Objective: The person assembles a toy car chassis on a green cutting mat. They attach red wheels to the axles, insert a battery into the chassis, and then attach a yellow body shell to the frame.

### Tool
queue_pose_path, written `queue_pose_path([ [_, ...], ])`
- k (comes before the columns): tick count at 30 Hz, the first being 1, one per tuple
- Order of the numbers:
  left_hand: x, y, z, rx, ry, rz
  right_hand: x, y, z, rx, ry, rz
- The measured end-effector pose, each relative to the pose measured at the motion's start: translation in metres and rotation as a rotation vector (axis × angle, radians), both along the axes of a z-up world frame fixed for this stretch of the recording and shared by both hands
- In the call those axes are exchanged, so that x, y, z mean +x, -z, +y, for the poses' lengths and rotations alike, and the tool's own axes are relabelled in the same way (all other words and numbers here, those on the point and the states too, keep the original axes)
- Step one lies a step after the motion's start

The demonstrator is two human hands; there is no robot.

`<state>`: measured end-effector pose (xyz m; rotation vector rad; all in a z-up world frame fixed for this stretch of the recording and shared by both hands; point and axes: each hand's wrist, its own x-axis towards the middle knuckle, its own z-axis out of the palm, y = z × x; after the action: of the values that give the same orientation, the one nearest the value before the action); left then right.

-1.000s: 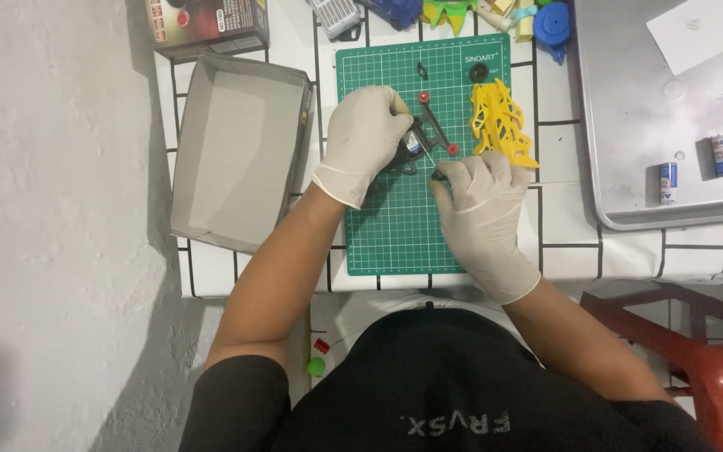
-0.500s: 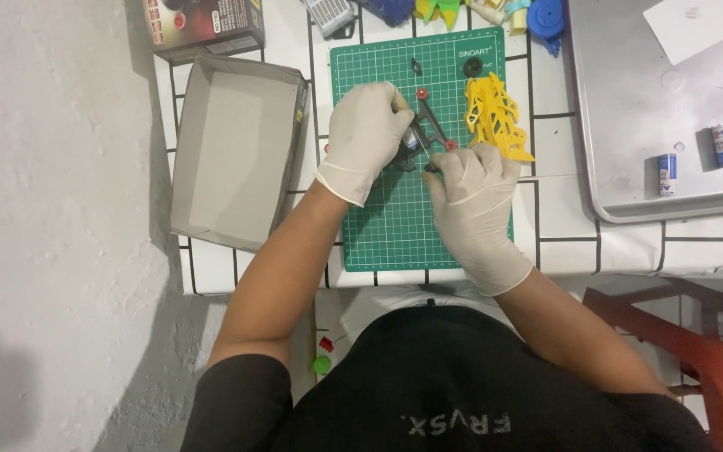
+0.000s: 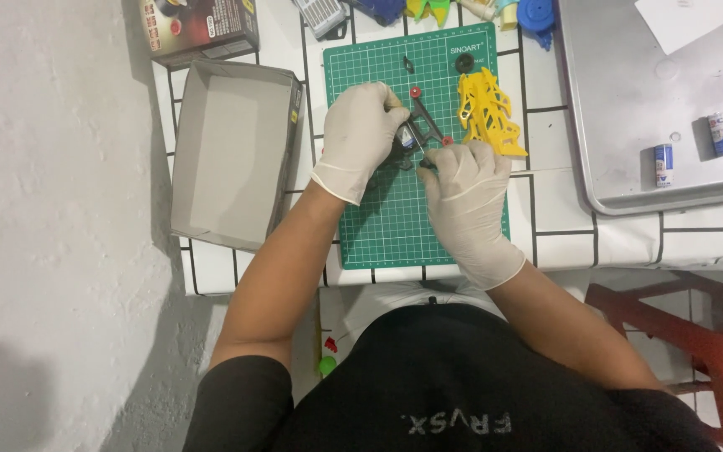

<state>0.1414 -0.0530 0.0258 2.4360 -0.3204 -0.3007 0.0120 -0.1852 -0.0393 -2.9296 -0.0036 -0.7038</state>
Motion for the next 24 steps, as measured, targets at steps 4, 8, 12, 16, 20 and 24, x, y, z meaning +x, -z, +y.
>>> queue_pose_path([
  [4,0.000,0.001,-0.001,0.043,-0.001,-0.018,0.000,-0.001,0.001,0.034,-0.018,-0.014],
  [8,0.000,0.005,-0.001,0.065,0.002,-0.019,-0.001,-0.003,0.001,0.050,-0.004,-0.005],
  [12,0.002,0.009,0.001,0.072,0.021,-0.033,-0.003,-0.005,0.000,0.079,-0.015,-0.005],
  [16,0.001,0.007,0.002,0.092,0.015,-0.037,-0.001,-0.007,0.002,0.075,0.003,0.007],
  [20,0.001,0.007,0.003,0.053,0.013,-0.029,0.001,-0.009,0.002,0.088,0.007,0.010],
  [24,-0.003,0.004,0.007,-0.037,0.002,0.001,-0.001,-0.011,0.002,0.087,0.010,0.008],
])
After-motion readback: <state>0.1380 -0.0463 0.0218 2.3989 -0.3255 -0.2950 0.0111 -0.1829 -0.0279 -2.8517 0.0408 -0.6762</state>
